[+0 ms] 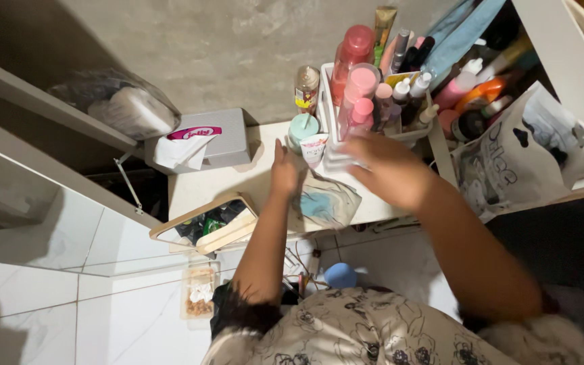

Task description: The person organizes a cluttered vanity area by sorting various items including skincare bottles, a mirror, a blue tumbler, a charging cable, and a black plastic bag. They move items between the vanity surface and a hanging organizer, wipe the surface, and arrange objects into a more orderly state.

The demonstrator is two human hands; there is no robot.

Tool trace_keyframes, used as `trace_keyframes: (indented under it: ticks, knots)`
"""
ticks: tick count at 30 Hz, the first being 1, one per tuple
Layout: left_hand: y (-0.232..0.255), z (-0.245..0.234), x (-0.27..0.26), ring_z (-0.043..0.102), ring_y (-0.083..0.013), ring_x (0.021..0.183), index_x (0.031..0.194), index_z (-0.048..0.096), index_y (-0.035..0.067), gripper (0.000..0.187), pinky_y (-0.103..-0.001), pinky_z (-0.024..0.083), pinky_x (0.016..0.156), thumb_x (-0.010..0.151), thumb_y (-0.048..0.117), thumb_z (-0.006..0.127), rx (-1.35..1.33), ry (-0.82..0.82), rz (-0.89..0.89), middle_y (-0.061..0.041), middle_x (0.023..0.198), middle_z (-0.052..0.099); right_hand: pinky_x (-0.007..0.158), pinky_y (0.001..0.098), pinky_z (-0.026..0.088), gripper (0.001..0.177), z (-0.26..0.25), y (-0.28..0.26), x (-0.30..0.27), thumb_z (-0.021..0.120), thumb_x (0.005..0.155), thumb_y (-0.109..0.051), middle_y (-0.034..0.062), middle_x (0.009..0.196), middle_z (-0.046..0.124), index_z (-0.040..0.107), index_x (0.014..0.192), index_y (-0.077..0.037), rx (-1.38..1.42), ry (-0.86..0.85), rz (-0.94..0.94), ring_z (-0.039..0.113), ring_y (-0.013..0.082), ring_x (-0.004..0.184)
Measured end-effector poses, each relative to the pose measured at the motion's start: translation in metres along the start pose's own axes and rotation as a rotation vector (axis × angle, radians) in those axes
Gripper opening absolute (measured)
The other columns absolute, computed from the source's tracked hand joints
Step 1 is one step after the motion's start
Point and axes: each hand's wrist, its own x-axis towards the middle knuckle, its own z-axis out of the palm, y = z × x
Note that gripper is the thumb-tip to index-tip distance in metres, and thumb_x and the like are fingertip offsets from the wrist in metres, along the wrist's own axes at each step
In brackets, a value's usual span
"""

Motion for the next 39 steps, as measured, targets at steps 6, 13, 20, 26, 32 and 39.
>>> trace_keyframes:
  ticks: [6, 13, 20, 26, 32, 39]
  knots:
    - [0.045, 0.010, -0.098, 0.045, -0.0385, 0.141, 0.154, 0.038, 0.008, 0.074, -0.052, 0.032, 0.119, 0.089, 0.030, 0.064, 0.583, -0.078, 0.020, -0.022, 0.149, 0.051, 0.090, 0.0472, 0.050, 0.056, 0.062, 0.064, -0.077, 0.082, 0.074, -0.017, 0.0234, 0.114, 0.062, 0.060, 0.121, 0.004, -0.062, 0.096, 0.493, 0.059, 0.0418, 0.106]
    - [0.053, -0.001, -0.133, 0.022, -0.0401, 0.150, 0.158, 0.029, 0.011, 0.081, -0.072, 0.012, 0.116, 0.093, 0.042, 0.066, 0.805, -0.167, 0.076, -0.021, 0.161, 0.029, 0.088, 0.0440, 0.053, 0.026, 0.105, 0.099, -0.098, 0.070, 0.089, -0.012, 0.0167, 0.113, 0.070, 0.068, 0.115, -0.007, -0.029, 0.119, 0.600, 0.067, 0.0355, 0.103]
    - [0.059, -0.045, -0.149, 0.006, -0.0384, 0.155, 0.162, 0.013, 0.013, 0.097, -0.067, -0.001, 0.120, 0.091, 0.052, 0.067, 0.858, -0.343, 0.092, -0.019, 0.168, 0.012, 0.079, 0.0394, 0.057, 0.024, 0.064, 0.004, -0.053, 0.069, 0.089, -0.015, 0.0135, 0.110, 0.075, 0.070, 0.112, -0.006, 0.160, 0.078, 0.567, 0.074, 0.0297, 0.088]
    - [0.084, -0.051, -0.143, -0.006, -0.0329, 0.158, 0.164, 0.002, 0.020, 0.119, -0.064, -0.006, 0.121, 0.080, 0.056, 0.078, 1.049, -0.518, -0.052, -0.013, 0.171, 0.000, 0.083, 0.0465, 0.054, 0.020, 0.086, -0.022, 0.077, 0.068, 0.095, -0.011, 0.0201, 0.108, 0.071, 0.068, 0.113, -0.002, 0.040, 0.178, -0.009, 0.068, 0.0413, 0.098]
    - [0.076, -0.047, -0.139, -0.008, -0.0317, 0.159, 0.164, 0.002, 0.026, 0.112, -0.063, -0.007, 0.123, 0.082, 0.036, 0.077, 1.071, -0.563, -0.148, -0.010, 0.173, -0.003, 0.079, 0.0514, 0.055, 0.013, 0.172, 0.040, 0.199, 0.064, 0.086, -0.007, 0.0222, 0.096, 0.072, 0.071, 0.097, -0.005, -0.298, -0.102, 0.104, 0.070, 0.0416, 0.093]
    - [0.059, -0.045, -0.131, -0.011, -0.0325, 0.158, 0.165, 0.002, 0.027, 0.096, -0.064, -0.008, 0.120, 0.088, 0.012, 0.059, 1.061, -0.532, -0.095, -0.011, 0.172, -0.006, 0.076, 0.0507, 0.059, 0.015, 0.230, 0.107, 0.215, 0.064, 0.083, -0.005, 0.0254, 0.090, 0.073, 0.077, 0.090, -0.004, -0.477, -0.198, 0.195, 0.073, 0.0422, 0.087]
